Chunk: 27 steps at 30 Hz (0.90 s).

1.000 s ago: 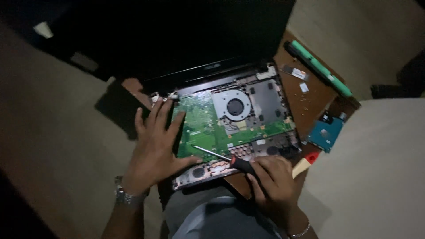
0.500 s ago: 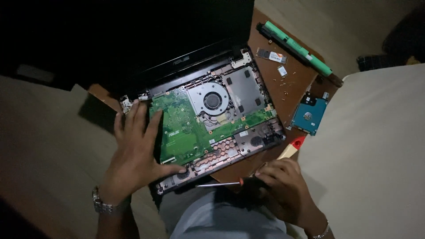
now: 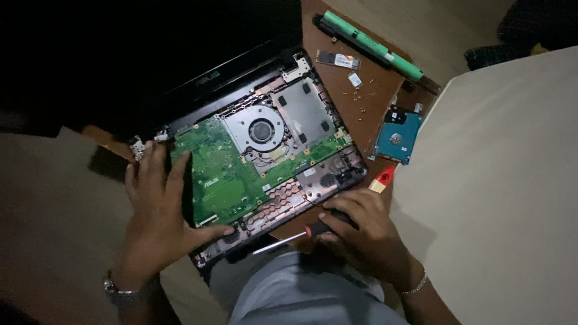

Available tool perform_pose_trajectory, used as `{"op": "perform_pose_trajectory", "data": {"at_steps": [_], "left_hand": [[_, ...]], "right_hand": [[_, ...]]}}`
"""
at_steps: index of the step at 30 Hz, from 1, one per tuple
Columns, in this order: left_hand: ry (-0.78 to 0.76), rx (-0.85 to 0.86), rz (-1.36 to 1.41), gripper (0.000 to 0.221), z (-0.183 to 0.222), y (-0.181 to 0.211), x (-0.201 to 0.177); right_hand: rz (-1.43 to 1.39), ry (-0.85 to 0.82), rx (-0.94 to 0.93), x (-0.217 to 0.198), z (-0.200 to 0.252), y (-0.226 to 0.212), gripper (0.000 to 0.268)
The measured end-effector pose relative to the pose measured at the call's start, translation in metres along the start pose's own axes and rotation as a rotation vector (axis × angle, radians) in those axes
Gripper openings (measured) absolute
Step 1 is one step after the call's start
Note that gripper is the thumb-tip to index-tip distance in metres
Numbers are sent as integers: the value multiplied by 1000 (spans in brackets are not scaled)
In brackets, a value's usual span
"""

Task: Removing a laptop battery, cleaning it with a brush, and lifting the motherboard for inspection.

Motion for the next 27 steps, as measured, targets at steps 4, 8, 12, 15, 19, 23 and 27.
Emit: {"op": "perform_pose_trajectory", "data": {"at_steps": [4, 8, 12, 15, 19, 23, 27], "left_hand": [[9, 17, 30, 165, -1, 1, -1], [5, 2, 48, 165, -9, 0, -2], [-84, -78, -51, 173, -15, -6, 4], [-50, -27, -17, 172, -13, -4, 4], [-44, -7, 1, 173, -11, 0, -1], [-35, -34, -54, 169, -14, -1, -1], [48, 74, 50, 163, -6, 4, -9]], "right_hand": [[27, -84, 22, 16, 9, 3, 53], [54, -174, 10, 22, 16, 3, 59], [24, -140, -31, 3, 26, 7, 57], [57, -163, -40, 0, 47, 26, 62], [195, -143, -84, -22, 45, 41, 54], [293, -120, -130, -31, 34, 42, 55], [302, -91, -140, -21, 38, 43, 67]]}}
Point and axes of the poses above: each hand's wrist, its own z-axis away from the middle knuckle, its own x-axis out of the palm, y = z × x, the point moved 8 cm from there along -z, towards the middle knuckle, and after that the axes turned 15 degrees about -x, right-handed, at the moved point
